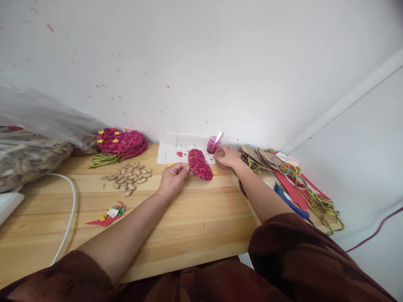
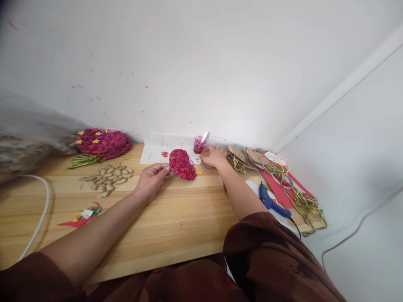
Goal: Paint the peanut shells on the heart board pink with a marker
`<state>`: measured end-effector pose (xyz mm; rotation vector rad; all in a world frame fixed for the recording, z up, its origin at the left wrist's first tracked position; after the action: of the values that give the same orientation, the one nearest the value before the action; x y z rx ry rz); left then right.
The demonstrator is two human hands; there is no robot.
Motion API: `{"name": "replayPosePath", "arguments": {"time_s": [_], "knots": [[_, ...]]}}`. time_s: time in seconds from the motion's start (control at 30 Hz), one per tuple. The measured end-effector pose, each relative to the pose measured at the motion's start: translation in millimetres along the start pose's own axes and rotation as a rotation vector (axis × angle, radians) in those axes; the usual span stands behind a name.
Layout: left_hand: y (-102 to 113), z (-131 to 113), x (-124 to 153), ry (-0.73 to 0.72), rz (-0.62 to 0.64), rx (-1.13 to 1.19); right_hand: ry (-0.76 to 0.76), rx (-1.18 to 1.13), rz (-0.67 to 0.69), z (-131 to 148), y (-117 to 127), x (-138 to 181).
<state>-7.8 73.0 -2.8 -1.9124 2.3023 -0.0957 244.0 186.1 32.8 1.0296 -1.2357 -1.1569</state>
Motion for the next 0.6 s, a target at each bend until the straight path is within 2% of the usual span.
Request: {"name": "replayPosePath", "arguments": {"time_s": [0.33,0.6], "knots": [[-0.4,0.4,-0.9,-0.004,0.003,-0.001,0.024,-0.116,-0.034,-2.9,5.6,6.1],[-0.5,-1.4,-0.5,0.001,0.001,-0.01,0.092,-0.507,-0.192,2.5,6.2,-1.8]]}}
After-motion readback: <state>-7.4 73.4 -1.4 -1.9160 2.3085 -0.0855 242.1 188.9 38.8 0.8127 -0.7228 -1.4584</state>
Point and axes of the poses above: each hand's wrist, its own x-axis away from the middle knuckle, its own y-axis out of the back of the hand, z = x × y, the point moved 5 cm from there along -x, towards the middle knuckle, and after that the axes turned 10 degrees about z, right-handed, at the moved point
